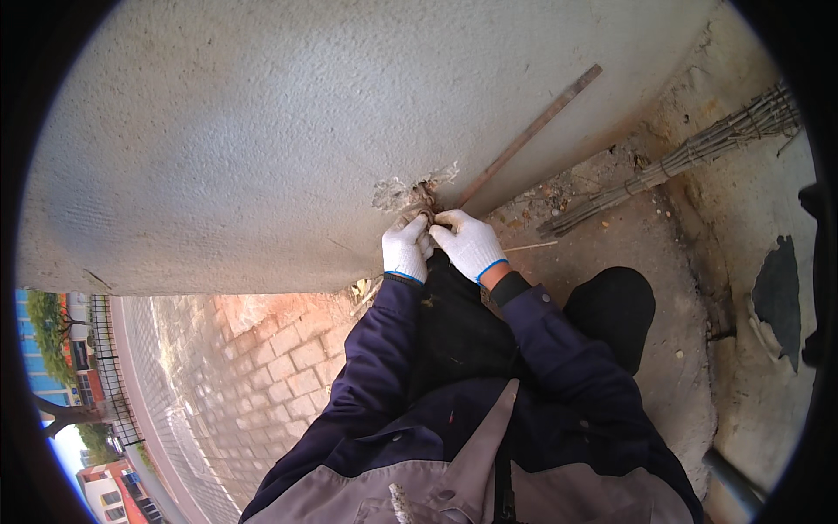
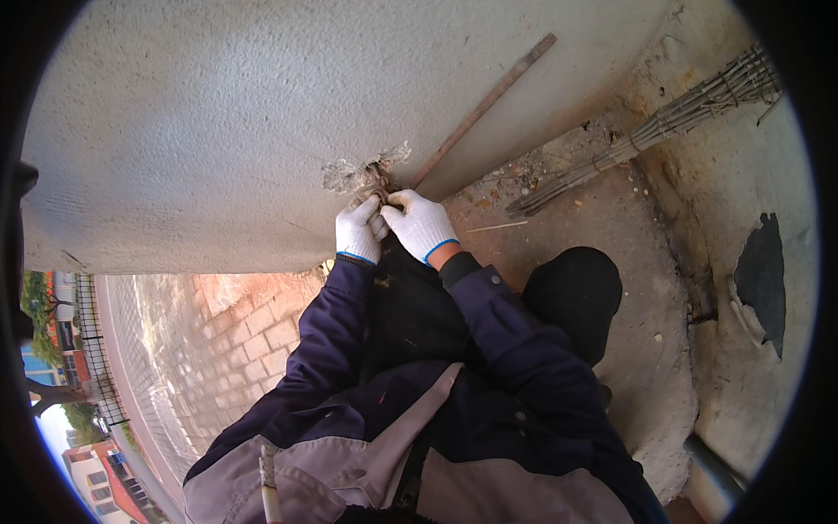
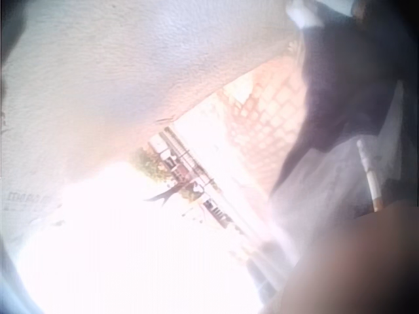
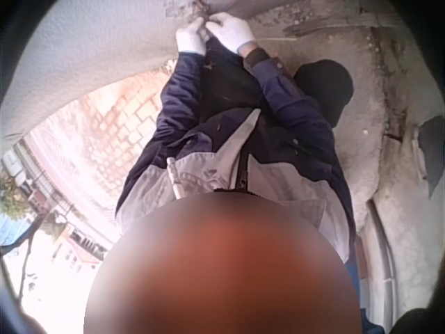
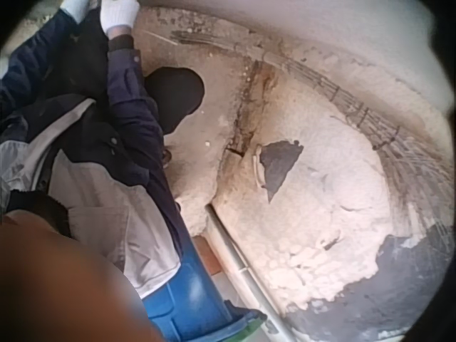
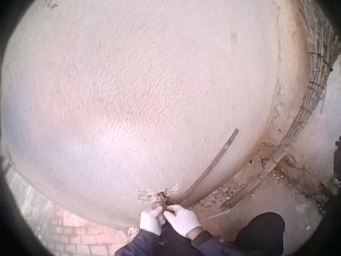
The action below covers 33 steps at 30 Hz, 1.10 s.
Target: The person walks to a wall and kneels to pack a fibrous material into a hole. They then stand, pick up a chain, and walk to a car with an open hood to place the chain inside. Finally, they walk to a workbench and handle a small metal part.
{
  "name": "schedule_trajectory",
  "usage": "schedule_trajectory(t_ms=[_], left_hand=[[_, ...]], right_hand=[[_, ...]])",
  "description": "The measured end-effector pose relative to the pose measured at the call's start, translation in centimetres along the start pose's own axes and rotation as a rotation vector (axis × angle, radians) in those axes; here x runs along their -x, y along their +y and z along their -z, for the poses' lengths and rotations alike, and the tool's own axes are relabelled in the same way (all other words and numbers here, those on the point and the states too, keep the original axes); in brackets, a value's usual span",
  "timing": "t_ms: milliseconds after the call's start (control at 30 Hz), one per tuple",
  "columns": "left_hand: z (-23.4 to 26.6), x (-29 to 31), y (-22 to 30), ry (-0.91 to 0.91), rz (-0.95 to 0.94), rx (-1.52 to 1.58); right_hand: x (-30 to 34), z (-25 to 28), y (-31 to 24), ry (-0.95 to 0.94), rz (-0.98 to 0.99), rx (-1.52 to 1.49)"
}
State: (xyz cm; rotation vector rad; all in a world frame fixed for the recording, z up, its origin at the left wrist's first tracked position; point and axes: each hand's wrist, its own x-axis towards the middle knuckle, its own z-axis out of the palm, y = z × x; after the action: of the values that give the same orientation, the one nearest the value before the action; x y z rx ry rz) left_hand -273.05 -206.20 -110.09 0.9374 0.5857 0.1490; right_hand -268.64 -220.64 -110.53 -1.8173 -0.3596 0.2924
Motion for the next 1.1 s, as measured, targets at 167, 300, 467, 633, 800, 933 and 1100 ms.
schedule_trajectory(t_ms=[167, 300, 467, 633, 800, 933, 1100], left_hand=[[-0.3, -0.2, -0.3, 0.084, -0.047, -0.156], [-0.5, -0.6, -0.9, 0.134, -0.101, -0.225], [-1.1, -1.9, -2.1, 0.200, -0.219, -0.168], [-0.5, -2.0, -2.4, 0.230, -0.178, -0.227], [-0.2, -1.7, -2.6, 0.223, -0.166, -0.221], [-0.1, -1.9, -3.1, 0.252, -0.140, -0.248], [0.9, -1.8, -5.0, 0.205, -0.169, -0.357]], right_hand=[[-2.0, 1.2, 2.5, 0.095, -0.292, -0.046], [-2.6, 0.7, 3.4, -0.037, -0.314, -0.443], [-2.8, 0.6, 2.9, -0.024, -0.226, -0.416], [-3.2, 0.5, 2.9, -0.003, -0.101, -0.319], [-3.3, 0.0, 3.2, -0.008, -0.112, -0.176], [-3.2, 0.6, 2.9, 0.010, -0.147, -0.179], [-3.7, 1.5, 3.1, 0.044, -0.294, -0.273]])
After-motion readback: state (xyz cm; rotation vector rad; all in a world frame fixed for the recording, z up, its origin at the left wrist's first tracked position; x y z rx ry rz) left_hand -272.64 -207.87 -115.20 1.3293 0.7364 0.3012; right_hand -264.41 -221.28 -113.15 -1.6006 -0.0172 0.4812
